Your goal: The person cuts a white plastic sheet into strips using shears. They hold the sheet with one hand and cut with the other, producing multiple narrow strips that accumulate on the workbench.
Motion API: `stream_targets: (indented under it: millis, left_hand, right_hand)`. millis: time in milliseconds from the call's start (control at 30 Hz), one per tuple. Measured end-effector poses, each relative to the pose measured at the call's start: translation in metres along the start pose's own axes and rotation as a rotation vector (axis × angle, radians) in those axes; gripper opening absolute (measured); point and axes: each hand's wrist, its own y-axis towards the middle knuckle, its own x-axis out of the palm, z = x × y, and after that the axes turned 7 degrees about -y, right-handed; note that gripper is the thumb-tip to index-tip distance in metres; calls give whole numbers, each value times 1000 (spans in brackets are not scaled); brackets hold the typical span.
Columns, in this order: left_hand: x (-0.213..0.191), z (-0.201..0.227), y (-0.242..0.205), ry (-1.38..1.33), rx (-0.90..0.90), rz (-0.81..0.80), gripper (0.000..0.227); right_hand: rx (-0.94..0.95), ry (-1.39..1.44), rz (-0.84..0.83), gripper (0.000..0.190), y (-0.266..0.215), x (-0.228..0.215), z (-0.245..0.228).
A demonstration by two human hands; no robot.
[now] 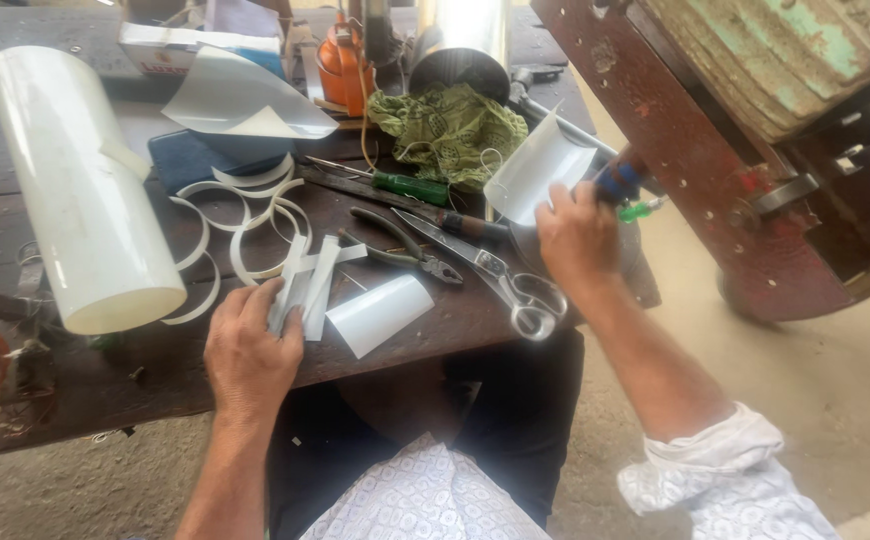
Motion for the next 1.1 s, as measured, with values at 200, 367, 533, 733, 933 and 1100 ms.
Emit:
stream_targets:
  millis: [200, 367, 533, 733, 933, 1100]
  left_hand:
    - [-3, 11, 50, -208, 280, 156, 33]
    - [4, 9, 147, -132, 230, 189, 57]
    - [25, -6, 206, 14, -80, -79, 45]
    - [24, -12, 194, -209, 114, 36, 16]
    - [-10, 9, 128, -325, 447, 143, 7]
    - [-36, 31, 78, -372, 580, 101, 16]
  right_hand:
    - [26, 126, 195, 12, -4, -32, -2]
    - [93, 228, 279, 21, -15, -77, -12]
    - [68, 203, 375, 21, -32, -103, -20]
    - [152, 574, 327, 22, -45, -103, -25]
    - [102, 760, 379, 25, -42, -100, -34]
    - [144, 814, 524, 11, -36, -100, -38]
